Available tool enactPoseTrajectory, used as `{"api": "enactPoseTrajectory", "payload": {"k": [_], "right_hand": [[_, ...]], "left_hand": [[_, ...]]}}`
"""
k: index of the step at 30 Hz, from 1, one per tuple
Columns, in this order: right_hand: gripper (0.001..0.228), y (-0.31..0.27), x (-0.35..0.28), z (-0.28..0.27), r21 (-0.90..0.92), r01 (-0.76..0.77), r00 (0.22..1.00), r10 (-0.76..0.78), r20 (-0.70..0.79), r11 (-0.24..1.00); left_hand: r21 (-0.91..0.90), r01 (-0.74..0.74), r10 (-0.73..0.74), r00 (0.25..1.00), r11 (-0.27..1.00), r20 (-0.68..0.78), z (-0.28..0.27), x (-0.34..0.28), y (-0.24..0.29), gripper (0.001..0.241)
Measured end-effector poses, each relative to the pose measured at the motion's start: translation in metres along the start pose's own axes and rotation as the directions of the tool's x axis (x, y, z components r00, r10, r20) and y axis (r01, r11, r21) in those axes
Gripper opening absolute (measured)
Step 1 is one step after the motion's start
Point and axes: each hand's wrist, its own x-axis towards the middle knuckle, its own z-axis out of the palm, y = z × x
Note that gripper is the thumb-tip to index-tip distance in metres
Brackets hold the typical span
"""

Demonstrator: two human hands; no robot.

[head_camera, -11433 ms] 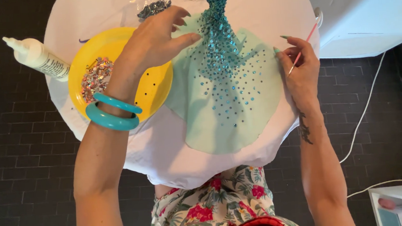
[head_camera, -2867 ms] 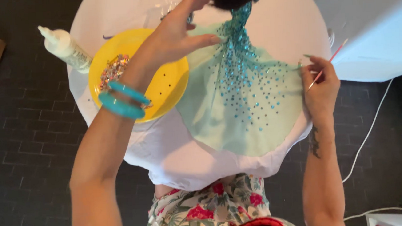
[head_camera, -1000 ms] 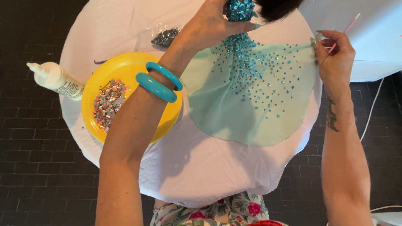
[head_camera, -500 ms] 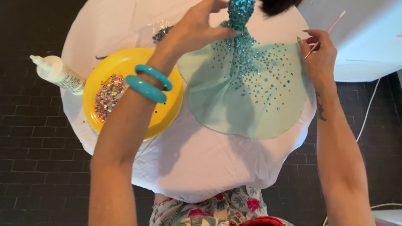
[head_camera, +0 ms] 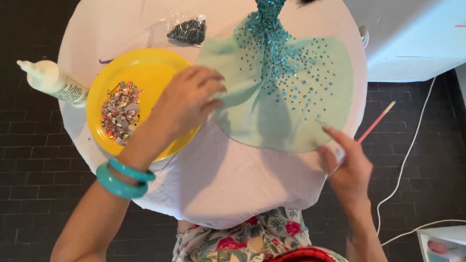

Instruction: Applying rhinestones to a miniature dress using a wax pencil and glue

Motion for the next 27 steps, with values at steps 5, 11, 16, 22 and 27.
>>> {"api": "enactPoseTrajectory", "payload": {"k": [5,11,16,22,27], "right_hand": [[0.052,-0.009,-0.015,0.017,-0.201,0.232,0.971,-0.214,0.109,0.952],[0.036,-0.024,-0.007,0.046,-0.262,0.368,0.93,-0.358,0.087,0.892],[0.019,-0.024,-0.004,0.052,-0.207,0.365,0.931,-0.357,0.078,0.908],[0.016,-0.015,-0.003,0.037,-0.157,0.347,0.938,-0.345,0.044,0.925],[0.013,-0.021,0.006,0.015,-0.101,0.335,0.942,-0.336,0.008,0.937]], "left_hand": [[0.075,-0.116,0.108,0.989,0.99,0.105,0.021,-0.044,0.044,0.06],[0.09,-0.133,0.131,0.991,0.987,0.032,0.052,-0.066,0.072,0.067],[0.005,-0.075,0.075,0.993,0.997,-0.096,0.059,-0.064,0.099,0.069],[0.042,-0.008,0.015,0.987,0.999,-0.161,0.083,-0.062,0.123,0.087],[0.195,0.032,0.019,0.966,0.98,-0.258,0.076,-0.034,0.13,0.071]]}}
